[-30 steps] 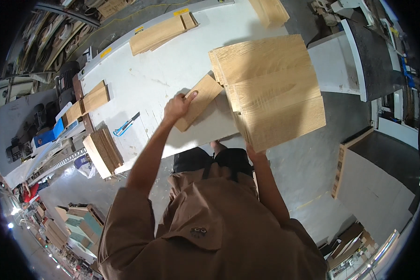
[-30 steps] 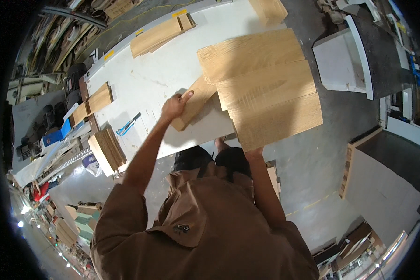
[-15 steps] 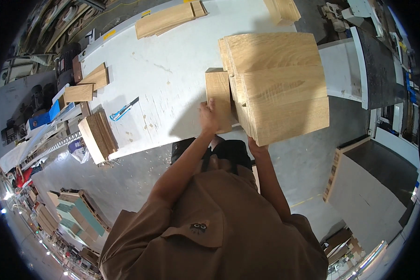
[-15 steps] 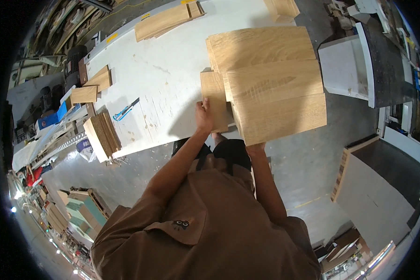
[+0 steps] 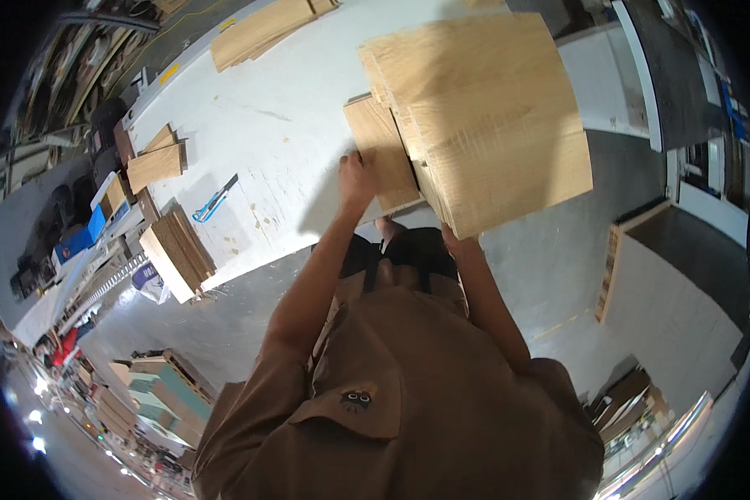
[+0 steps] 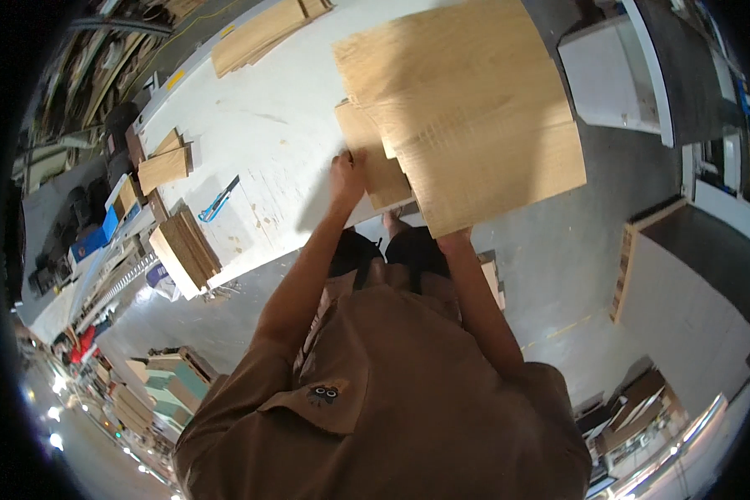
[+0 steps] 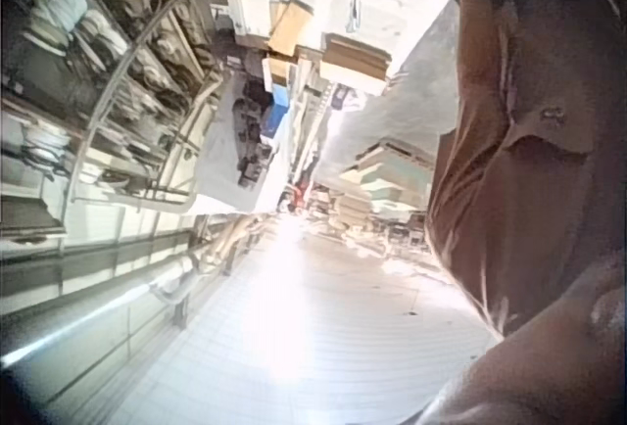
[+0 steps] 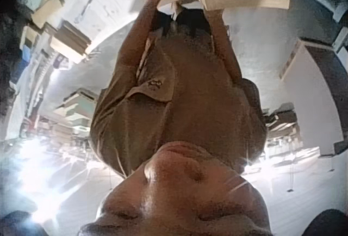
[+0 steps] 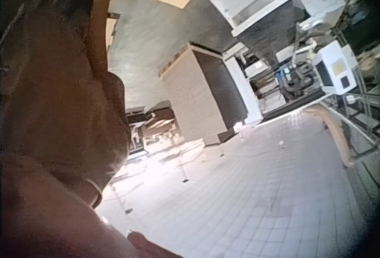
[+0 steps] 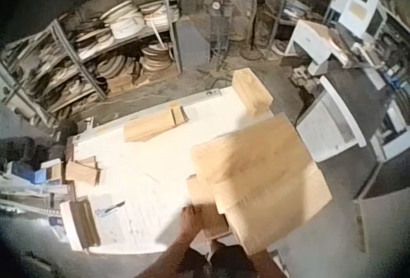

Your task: The person is inspecting and sorting small wooden blocks, using a utility knife to trim or clean some of the pieces.

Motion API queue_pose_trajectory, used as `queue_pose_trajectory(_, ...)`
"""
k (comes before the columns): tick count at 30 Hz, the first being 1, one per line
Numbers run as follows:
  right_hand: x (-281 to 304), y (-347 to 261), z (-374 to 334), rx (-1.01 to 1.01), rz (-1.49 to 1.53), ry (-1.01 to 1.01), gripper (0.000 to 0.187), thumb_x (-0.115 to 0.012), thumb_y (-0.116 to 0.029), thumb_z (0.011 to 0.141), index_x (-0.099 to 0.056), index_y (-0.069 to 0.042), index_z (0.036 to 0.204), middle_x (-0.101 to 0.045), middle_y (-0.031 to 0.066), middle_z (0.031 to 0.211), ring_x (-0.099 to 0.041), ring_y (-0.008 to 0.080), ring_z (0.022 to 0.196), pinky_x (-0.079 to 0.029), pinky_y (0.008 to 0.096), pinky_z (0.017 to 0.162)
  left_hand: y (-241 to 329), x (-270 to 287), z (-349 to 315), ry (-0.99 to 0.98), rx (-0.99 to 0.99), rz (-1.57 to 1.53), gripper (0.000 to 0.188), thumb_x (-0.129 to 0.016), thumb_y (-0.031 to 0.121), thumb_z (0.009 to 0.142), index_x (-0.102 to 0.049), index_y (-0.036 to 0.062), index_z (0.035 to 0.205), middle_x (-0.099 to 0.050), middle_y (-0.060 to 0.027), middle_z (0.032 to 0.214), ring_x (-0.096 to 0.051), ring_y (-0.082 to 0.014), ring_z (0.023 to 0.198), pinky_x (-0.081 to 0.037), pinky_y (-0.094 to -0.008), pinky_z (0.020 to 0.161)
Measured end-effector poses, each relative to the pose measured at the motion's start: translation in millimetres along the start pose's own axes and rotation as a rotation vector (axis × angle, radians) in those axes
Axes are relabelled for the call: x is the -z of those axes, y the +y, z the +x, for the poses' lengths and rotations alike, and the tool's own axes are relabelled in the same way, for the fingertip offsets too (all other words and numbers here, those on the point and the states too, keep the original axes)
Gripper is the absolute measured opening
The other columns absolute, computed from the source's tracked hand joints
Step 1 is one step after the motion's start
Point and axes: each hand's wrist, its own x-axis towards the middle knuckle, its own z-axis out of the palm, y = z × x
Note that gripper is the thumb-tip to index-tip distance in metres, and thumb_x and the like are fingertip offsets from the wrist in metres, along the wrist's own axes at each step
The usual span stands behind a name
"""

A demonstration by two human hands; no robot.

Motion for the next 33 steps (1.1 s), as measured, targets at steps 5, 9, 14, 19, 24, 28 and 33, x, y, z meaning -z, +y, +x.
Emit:
queue_pose_trajectory(5,-22.3,-47.9,8.9,0.168,-0.092,0.003,0.072,-0.04,-0.061,0.112,-0.045,-0.009,0.161,-0.056,0.0164,0.156,-0.06,0.0353,0.137,-0.056,0.0508,0.11,2.9,4.5,4.8,-0.051,0.174,-0.216,0.048,-0.059,0.042,0.108,-0.069,-0.0012,0.128,-0.065,-0.0322,0.129,-0.067,-0.0518,0.111,-0.054,-0.0575,0.096)
queue_pose_trajectory(9,-21.5,-52.6,12.4,0.136,0.798,-0.162,0.069,-0.048,-0.056,0.112,-0.044,-0.008,0.161,-0.055,0.016,0.157,-0.058,0.0329,0.139,-0.055,0.0465,0.113,33.1,-15.6,7.4,0.002,0.409,-0.117,0.058,-0.059,0.048,0.107,-0.063,-0.0016,0.137,-0.06,-0.0291,0.135,-0.061,-0.0512,0.124,-0.05,-0.0583,0.105)
queue_pose_trajectory(14,-13.2,-74.3,19.0,0.123,1.246,-0.413,0.058,-0.057,-0.045,0.112,-0.049,-0.016,0.162,-0.056,0.0074,0.162,-0.052,0.0249,0.15,-0.046,0.0439,0.124,42.2,-16.0,7.5,0.045,0.463,-0.202,0.064,-0.063,0.05,0.105,-0.06,-0.0058,0.136,-0.055,-0.0287,0.135,-0.056,-0.0506,0.129,-0.047,-0.059,0.108)
queue_pose_trajectory(19,-6.9,-85.5,17.3,0.09,1.336,-0.443,0.059,-0.057,-0.046,0.112,-0.049,-0.016,0.161,-0.056,0.0075,0.162,-0.052,0.0251,0.149,-0.046,0.0444,0.124,43.7,-16.5,6.2,0.068,0.426,-0.168,0.064,-0.066,0.049,0.104,-0.06,-0.0076,0.133,-0.054,-0.03,0.134,-0.056,-0.0507,0.127,-0.046,-0.0589,0.108)
queue_pose_trajectory(24,-0.7,-90.4,21.4,0.06,1.375,-0.466,0.059,-0.057,-0.047,0.111,-0.049,-0.016,0.161,-0.056,0.0076,0.161,-0.052,0.0253,0.149,-0.046,0.0449,0.124,49.1,-19.5,11.2,0.071,0.434,-0.156,0.062,-0.067,0.046,0.102,-0.06,-0.0082,0.131,-0.056,-0.0297,0.132,-0.057,-0.051,0.126,-0.046,-0.0592,0.108)
queue_pose_trajectory(28,6.1,-91.7,26.3,0.046,1.398,-0.47,0.06,-0.056,-0.048,0.111,-0.049,-0.016,0.161,-0.057,0.0077,0.161,-0.052,0.0254,0.149,-0.046,0.0453,0.124,64.5,-21.6,12.0,0.077,0.453,-0.198,0.057,-0.069,0.039,0.101,-0.06,-0.0094,0.129,-0.057,-0.0309,0.131,-0.056,-0.0505,0.125,-0.046,-0.0594,0.107)
queue_pose_trajectory(33,8.8,-96.3,35.0,0.041,1.431,-0.497,0.061,-0.056,-0.05,0.111,-0.049,-0.015,0.161,-0.057,0.0078,0.161,-0.053,0.0256,0.148,-0.046,0.0458,0.123,63.7,-39.6,15.0,0.116,0.406,-0.193,0.052,-0.071,0.035,0.1,-0.06,-0.0103,0.123,-0.057,-0.0313,0.128,-0.056,-0.0499,0.122,-0.046,-0.0581,0.105)
